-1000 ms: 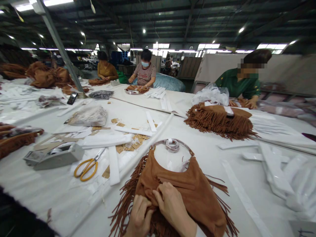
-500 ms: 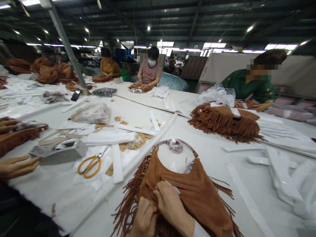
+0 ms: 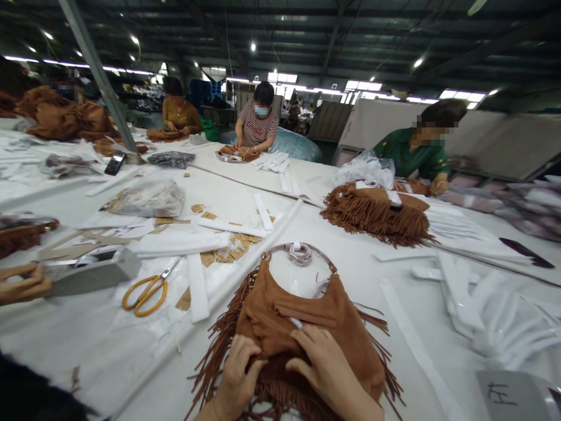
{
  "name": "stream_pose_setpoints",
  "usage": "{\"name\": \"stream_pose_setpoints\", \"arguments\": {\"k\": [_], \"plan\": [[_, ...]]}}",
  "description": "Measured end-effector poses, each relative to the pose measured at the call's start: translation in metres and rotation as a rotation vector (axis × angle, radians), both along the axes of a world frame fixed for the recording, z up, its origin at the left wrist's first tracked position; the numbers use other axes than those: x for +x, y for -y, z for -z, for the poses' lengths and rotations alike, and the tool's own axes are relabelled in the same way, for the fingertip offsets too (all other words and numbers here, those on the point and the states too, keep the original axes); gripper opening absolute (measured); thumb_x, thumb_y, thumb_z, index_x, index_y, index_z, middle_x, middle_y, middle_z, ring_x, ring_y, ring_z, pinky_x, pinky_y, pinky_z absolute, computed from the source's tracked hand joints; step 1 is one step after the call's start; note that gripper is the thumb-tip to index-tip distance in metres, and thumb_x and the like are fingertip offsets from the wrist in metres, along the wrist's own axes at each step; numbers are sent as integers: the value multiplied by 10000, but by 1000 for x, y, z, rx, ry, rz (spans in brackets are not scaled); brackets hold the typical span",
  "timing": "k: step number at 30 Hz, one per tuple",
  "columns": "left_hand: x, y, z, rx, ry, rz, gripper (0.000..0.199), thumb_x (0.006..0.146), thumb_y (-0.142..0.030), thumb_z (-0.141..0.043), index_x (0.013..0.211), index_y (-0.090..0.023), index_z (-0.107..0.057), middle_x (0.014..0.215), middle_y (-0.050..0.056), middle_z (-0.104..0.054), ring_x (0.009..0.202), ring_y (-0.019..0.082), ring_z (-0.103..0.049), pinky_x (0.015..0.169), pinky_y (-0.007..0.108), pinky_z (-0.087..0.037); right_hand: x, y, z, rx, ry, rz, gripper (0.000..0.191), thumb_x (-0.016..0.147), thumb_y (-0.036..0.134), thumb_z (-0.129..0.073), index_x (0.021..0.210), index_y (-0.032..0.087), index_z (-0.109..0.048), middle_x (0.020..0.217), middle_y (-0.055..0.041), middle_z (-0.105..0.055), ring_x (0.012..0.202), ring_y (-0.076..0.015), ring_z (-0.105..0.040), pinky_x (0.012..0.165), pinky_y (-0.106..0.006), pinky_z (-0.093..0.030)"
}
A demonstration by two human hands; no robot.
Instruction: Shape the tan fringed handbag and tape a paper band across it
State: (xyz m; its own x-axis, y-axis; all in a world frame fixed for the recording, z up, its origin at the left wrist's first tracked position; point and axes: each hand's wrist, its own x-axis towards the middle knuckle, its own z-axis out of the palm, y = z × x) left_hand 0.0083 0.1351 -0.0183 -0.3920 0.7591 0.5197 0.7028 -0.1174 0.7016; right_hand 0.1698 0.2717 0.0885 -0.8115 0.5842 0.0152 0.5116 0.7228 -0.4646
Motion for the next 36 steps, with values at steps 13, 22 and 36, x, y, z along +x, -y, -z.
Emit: {"name": "stream_pose_setpoints", "arguments": {"k": [13, 22, 36], "plan": [[-1, -57, -68, -292, -274, 405, 71, 853, -270, -602, 886, -210, -585, 855, 16, -608, 832, 182, -540, 742, 315, -405, 2, -8, 32, -73, -132, 8, 304, 979, 303, -380, 774, 202, -582, 788, -22, -629, 761, -180, -579, 676, -293, -412], [-5, -88, -61, -572, 109, 394, 405, 945, -356, -336, 621, -172, -496, 648, -6, -564, 637, 122, -492, 611, 258, -290, 14, 0, 25, 229, -418, 61, 235, 976, 295, -413, 824, 210, -570, 738, -14, -595, 697, -169, -542, 655, -304, -411], [-10, -100, -61, -676, 312, 476, 406, 851, -426, -413, 530, -186, -348, 519, -66, -270, 519, 81, -257, 504, 250, -172, 11, 34, 61, 553, -137, 220, 967, 303, 479, -943, 1118, 154, -534, 965, -102, -652, 917, -321, -567, 931, -515, -326]]}}
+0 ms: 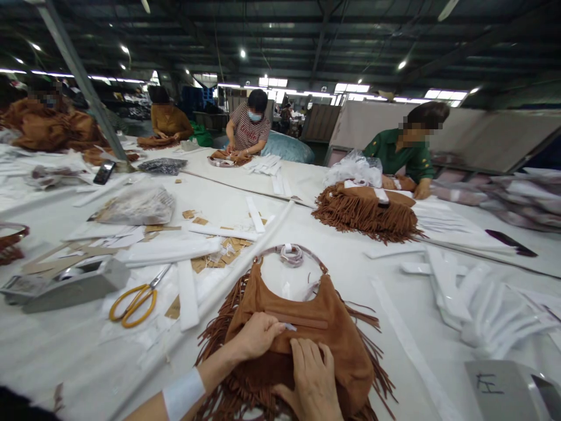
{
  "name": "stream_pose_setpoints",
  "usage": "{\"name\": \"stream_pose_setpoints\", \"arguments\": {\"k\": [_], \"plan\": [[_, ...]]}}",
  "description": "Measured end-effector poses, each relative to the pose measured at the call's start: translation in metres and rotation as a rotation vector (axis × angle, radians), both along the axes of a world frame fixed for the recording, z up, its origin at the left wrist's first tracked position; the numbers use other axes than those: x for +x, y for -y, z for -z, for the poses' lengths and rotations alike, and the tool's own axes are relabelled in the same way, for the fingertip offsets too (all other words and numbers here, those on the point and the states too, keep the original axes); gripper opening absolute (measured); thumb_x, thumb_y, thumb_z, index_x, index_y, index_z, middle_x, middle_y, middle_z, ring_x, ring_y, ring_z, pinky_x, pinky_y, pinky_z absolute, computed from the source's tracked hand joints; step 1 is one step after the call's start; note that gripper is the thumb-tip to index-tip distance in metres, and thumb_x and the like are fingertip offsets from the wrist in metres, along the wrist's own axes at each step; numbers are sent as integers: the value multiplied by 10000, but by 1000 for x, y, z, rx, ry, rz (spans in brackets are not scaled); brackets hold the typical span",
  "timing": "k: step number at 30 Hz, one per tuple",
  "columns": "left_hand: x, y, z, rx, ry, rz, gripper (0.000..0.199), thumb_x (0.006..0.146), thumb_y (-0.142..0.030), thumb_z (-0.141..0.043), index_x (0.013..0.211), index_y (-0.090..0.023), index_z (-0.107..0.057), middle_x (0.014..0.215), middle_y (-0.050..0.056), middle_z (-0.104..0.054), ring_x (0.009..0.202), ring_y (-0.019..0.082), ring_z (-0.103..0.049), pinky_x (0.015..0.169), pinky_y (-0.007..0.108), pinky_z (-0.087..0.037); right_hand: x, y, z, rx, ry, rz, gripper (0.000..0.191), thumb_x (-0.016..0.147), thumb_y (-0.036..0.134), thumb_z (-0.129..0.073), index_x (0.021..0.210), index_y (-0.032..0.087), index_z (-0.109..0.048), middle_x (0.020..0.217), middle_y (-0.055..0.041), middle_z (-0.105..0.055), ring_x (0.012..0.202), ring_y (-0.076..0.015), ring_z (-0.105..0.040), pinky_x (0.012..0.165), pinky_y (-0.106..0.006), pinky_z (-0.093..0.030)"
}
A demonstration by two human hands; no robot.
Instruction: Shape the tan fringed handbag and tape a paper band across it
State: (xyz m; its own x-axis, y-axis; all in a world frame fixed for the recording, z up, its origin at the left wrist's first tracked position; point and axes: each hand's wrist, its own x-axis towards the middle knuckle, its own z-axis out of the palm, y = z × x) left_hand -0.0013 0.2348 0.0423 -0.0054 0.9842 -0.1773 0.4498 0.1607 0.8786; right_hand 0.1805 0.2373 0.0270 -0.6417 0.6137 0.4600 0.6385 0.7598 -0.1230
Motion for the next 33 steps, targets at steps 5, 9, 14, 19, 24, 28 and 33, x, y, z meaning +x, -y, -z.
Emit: {"name": "stream_pose_setpoints", "arguments": {"k": [5, 9, 14, 19, 24, 28, 33], "plan": [[1, 1, 1, 19, 64, -27, 412, 850, -450, -408, 537, -190, -344, 523, -67, -269, 523, 81, -246, 505, 254, -181, -2, -6, -20, -167, -51, -21, 591, 525, 322, -897, 996, 214, -556, 901, -36, -623, 873, -285, -550, 932, -525, -350], [-4, 3, -4, -27, 181, 39, 425, 836, -502, -429, 556, -203, -313, 530, -76, -228, 513, 76, -197, 485, 257, -152, 5, -14, -22, -157, -113, -106, 381, 690, 158, -765, 987, 229, -536, 988, -44, -625, 917, -274, -557, 856, -458, -400], [-4, 3, -6, -59, 185, 60, 427, 835, -508, -429, 555, -201, -331, 518, -78, -223, 498, 73, -180, 466, 262, -130, 11, -19, -5, -121, -135, -206, 313, 883, 247, -577, 1172, 178, -479, 938, -66, -643, 796, -232, -576, 713, -372, -440], [-7, 4, -10, -40, 98, 129, 415, 850, -448, -420, 536, -181, -373, 517, -66, -254, 502, 70, -208, 467, 252, -147, 9, -25, -1, -249, -32, -239, 118, 940, 282, -474, 863, 226, -544, 775, -22, -613, 705, -212, -558, 627, -329, -412], [-12, 8, -14, -43, 90, 336, 373, 810, -442, -521, 569, -162, -462, 547, -57, -334, 520, 68, -275, 480, 233, -196, 9, -29, -6, -305, -160, -250, 247, 989, 281, -345, 870, 223, -554, 760, -14, -617, 694, -176, -566, 626, -303, -422], [-12, 5, -7, -69, 164, 326, 416, 830, -446, -482, 532, -175, -376, 522, -59, -288, 512, 69, -235, 482, 247, -176, 23, -21, -13, -124, -162, -285, 242, 910, 403, -545, 1056, 210, -557, 976, -61, -643, 890, -219, -587, 779, -370, -452], [-8, 3, 2, -89, 195, 302, 476, 828, -542, -456, 539, -192, -313, 526, -66, -239, 511, 69, -189, 482, 256, -156, 27, -6, -7, 1, -27, -141, 582, 669, 415, -813, 1135, 182, -552, 1051, -83, -640, 937, -281, -578, 838, -457, -432]]}}
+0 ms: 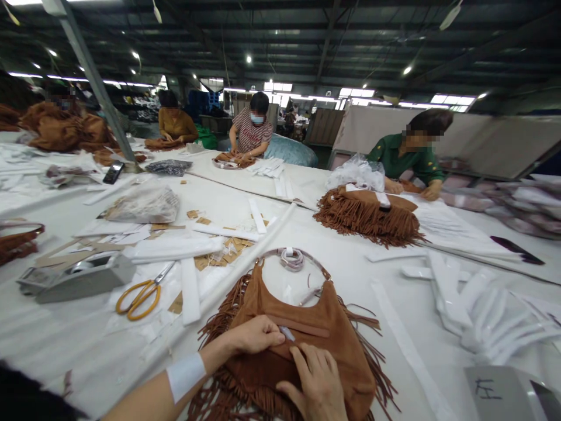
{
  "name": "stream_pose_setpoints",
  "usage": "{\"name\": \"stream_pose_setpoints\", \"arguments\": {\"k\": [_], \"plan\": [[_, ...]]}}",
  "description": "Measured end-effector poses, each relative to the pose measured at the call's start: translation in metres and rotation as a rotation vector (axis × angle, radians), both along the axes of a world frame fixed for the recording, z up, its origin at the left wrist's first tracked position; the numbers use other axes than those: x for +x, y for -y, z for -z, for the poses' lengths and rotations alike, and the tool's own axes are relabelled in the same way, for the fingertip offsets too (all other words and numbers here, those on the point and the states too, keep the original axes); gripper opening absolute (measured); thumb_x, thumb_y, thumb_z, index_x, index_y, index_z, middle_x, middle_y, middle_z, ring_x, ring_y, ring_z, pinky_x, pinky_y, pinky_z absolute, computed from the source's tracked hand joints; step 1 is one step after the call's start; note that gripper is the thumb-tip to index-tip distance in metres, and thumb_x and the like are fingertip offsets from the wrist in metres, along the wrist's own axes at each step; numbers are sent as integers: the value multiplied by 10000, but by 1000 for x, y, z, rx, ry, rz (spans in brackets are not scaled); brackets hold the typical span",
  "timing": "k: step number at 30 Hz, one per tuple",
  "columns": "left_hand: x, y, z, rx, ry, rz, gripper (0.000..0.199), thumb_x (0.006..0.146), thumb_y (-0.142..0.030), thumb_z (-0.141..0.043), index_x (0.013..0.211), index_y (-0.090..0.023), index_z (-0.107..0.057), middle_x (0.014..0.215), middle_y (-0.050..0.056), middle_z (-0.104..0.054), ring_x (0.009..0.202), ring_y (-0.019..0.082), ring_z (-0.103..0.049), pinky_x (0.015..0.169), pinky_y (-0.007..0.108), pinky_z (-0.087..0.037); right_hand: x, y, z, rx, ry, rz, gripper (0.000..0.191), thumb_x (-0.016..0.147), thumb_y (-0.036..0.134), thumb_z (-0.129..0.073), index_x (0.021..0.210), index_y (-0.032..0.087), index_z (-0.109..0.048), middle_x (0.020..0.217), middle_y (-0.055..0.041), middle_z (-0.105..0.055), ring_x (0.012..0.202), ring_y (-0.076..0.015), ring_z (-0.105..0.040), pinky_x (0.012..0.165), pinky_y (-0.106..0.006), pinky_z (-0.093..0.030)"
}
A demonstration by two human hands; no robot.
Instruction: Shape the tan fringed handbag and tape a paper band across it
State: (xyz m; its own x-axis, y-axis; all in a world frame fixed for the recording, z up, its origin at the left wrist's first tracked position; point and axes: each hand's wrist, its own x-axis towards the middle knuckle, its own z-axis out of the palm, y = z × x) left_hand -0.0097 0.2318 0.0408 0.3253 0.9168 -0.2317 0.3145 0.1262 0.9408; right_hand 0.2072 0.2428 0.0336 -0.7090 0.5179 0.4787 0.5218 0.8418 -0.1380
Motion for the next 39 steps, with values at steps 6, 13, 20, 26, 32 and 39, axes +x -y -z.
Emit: {"name": "stream_pose_setpoints", "arguments": {"k": [6, 13, 20, 26, 32, 39], "plan": [[4, 2, -2, -17, -17, 4, 475, 811, -541, -487, 532, -184, -341, 524, -63, -266, 522, 68, -204, 490, 253, -165, -21, 1, 4, -105, -61, 34, 434, 593, 191, -860, 918, 202, -573, 834, -21, -603, 798, -249, -531, 756, -421, -442], [-8, 0, 2, -21, -73, 29, 437, 856, -460, -454, 555, -153, -528, 471, -65, -317, 463, 68, -226, 460, 245, -176, -18, 7, -16, -186, -26, -136, 149, 770, 228, -672, 853, 208, -550, 847, -28, -579, 816, -235, -499, 832, -465, -410], [-28, -6, 22, 123, -170, 200, 344, 868, -448, -503, 883, -169, -703, 835, 30, -682, 728, 129, -557, 716, 224, -437, -3, 22, -14, -252, 28, -161, 183, 744, 276, -682, 818, 215, -526, 813, -22, -578, 799, -229, -514, 811, -416, -442], [-30, 8, 22, 204, -149, 358, 330, 920, -360, -425, 1081, -199, -664, 1200, 69, -639, 1126, 180, -544, 1037, 282, -370, 4, 21, -9, -241, 23, -198, 215, 772, 274, -670, 940, 217, -548, 866, -25, -605, 798, -215, -557, 749, -356, -473], [-39, -6, 14, 113, -254, 390, 351, 885, -193, -415, 1165, -218, -627, 1101, 7, -692, 940, 139, -625, 840, 245, -484, -54, 33, -27, -508, 93, -128, 468, 708, 329, -760, 1116, 232, -553, 1076, -53, -620, 1004, -269, -562, 882, -415, -473], [-38, -37, -2, 234, -360, 472, 263, 632, -52, -604, 768, -257, -698, 765, -9, -694, 729, 179, -589, 676, 277, -445, -102, 38, -34, -548, 201, 83, 486, 575, 476, -834, 895, 179, -621, 949, -116, -645, 906, -334, -604, 774, -448, -503]]}}
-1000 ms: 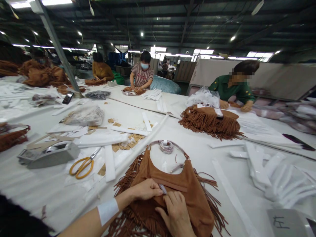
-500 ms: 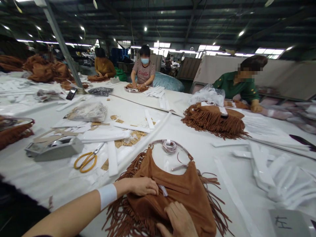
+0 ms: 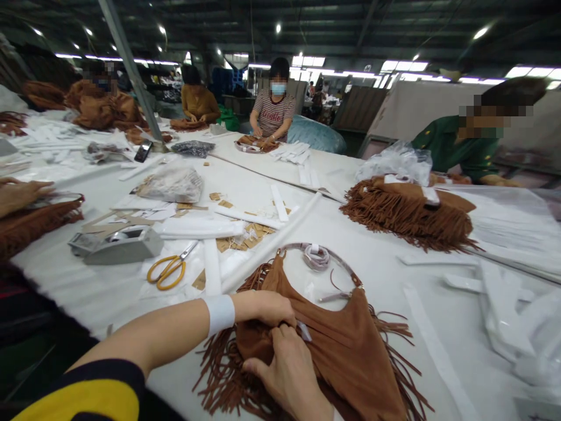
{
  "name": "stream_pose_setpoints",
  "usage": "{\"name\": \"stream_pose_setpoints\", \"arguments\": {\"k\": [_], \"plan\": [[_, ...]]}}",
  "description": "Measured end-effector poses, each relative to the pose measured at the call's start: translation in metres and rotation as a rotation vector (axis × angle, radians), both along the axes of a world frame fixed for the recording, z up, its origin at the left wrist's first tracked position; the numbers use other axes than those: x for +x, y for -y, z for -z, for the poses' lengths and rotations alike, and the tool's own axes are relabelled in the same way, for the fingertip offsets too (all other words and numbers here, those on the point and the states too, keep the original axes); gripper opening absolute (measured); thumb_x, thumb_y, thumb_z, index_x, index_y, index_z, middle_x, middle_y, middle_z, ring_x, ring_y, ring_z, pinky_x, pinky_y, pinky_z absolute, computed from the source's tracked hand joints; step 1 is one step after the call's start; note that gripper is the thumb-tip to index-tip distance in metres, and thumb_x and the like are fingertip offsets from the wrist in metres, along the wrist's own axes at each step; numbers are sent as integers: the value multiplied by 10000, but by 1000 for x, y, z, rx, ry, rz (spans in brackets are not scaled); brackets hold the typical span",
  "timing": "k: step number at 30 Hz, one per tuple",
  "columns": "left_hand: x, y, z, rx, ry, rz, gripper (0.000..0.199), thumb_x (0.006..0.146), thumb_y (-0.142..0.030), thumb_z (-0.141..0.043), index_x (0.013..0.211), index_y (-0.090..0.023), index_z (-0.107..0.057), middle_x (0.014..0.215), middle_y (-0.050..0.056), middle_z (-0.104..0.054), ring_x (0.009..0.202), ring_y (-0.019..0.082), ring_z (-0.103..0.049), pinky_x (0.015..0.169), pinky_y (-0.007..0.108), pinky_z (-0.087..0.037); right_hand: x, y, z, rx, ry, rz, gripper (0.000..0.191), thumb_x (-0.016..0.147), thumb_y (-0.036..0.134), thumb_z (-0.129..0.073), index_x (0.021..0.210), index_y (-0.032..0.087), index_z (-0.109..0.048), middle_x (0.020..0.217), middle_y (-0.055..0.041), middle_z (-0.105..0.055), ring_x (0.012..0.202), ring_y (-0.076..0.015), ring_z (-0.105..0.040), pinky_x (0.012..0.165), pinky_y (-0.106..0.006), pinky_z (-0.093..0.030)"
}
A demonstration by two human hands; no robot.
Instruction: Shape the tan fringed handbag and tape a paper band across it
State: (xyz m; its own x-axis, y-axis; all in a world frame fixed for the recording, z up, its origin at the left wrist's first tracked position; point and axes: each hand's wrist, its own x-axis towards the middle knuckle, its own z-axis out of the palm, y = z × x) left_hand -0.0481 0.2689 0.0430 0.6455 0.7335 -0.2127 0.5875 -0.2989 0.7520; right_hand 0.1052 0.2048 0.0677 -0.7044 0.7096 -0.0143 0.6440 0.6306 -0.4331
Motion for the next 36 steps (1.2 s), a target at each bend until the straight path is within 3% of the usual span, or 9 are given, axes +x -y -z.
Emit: {"name": "stream_pose_setpoints", "arguments": {"k": [3, 6, 13, 16, 20, 26, 30, 33, 36], "plan": [[-8, -18, -4, 35, 36, 54, 248, 619, -37, -624, 660, -278, -664, 773, -19, -689, 797, 193, -606, 701, 281, -439, -7, 1, 4, 81, 72, 20, 427, 589, 459, -827, 823, 188, -595, 846, -105, -649, 795, -318, -622, 682, -416, -495], [-22, -25, -2, 38, 100, 98, 307, 634, -39, -636, 748, -318, -695, 895, -45, -709, 871, 182, -630, 726, 260, -445, 0, 3, 16, 142, 60, -121, 291, 661, 309, -785, 803, 222, -546, 751, -43, -645, 700, -259, -619, 599, -339, -452], [-32, -1, 23, 28, 195, 18, 161, 824, -292, -580, 920, -331, -703, 1063, -64, -687, 1038, 180, -607, 880, 231, -419, 43, -3, 49, 443, -373, -385, 147, 860, 149, -360, 839, 228, -482, 639, -9, -570, 594, -173, -564, 592, -285, -424], [-28, -1, 27, 15, 192, 0, 193, 856, -347, -539, 973, -316, -690, 1093, -44, -680, 1075, 183, -591, 932, 230, -393, 42, 0, 46, 413, -314, -296, 123, 925, 301, -389, 894, 225, -480, 662, -18, -573, 610, -184, -582, 595, -295, -445], [-28, -4, 28, 39, 166, 33, 201, 872, -356, -517, 985, -320, -679, 1121, -42, -671, 1101, 183, -577, 966, 226, -374, 24, 15, 34, 379, -28, -64, 420, 743, 598, -650, 812, 229, -462, 647, -49, -570, 601, -257, -582, 546, -368, -451], [-30, -4, 37, 171, 189, 137, 214, 840, -232, -534, 976, -313, -678, 1164, -6, -646, 1144, 214, -540, 983, 274, -369, -7, 29, 13, 393, 162, 18, 289, 756, 455, -657, 790, 188, -552, 768, -133, -624, 761, -324, -606, 666, -463, -483], [-29, -6, 39, 238, 206, 196, 208, 836, -203, -518, 924, -303, -677, 1097, 18, -659, 1095, 217, -560, 984, 296, -378, -15, 30, 4, 310, 246, 48, 292, 715, 419, -685, 805, 161, -583, 782, -145, -649, 777, -327, -626, 668, -424, -476], [-30, -5, 36, 267, 230, 197, 220, 839, -198, -514, 920, -325, -675, 1105, 2, -656, 1084, 200, -564, 988, 279, -381, -5, 27, 11, 201, 224, 8, 180, 754, 337, -658, 769, 202, -539, 705, -70, -650, 680, -257, -643, 587, -330, -439], [-32, -3, 34, 276, 253, 180, 238, 844, -193, -504, 902, -343, -680, 1091, -23, -661, 1072, 177, -573, 967, 241, -396, 14, 22, 32, 274, 59, -107, 144, 802, 273, -611, 758, 233, -480, 638, -3, -614, 595, -196, -625, 536, -283, -398]]}}
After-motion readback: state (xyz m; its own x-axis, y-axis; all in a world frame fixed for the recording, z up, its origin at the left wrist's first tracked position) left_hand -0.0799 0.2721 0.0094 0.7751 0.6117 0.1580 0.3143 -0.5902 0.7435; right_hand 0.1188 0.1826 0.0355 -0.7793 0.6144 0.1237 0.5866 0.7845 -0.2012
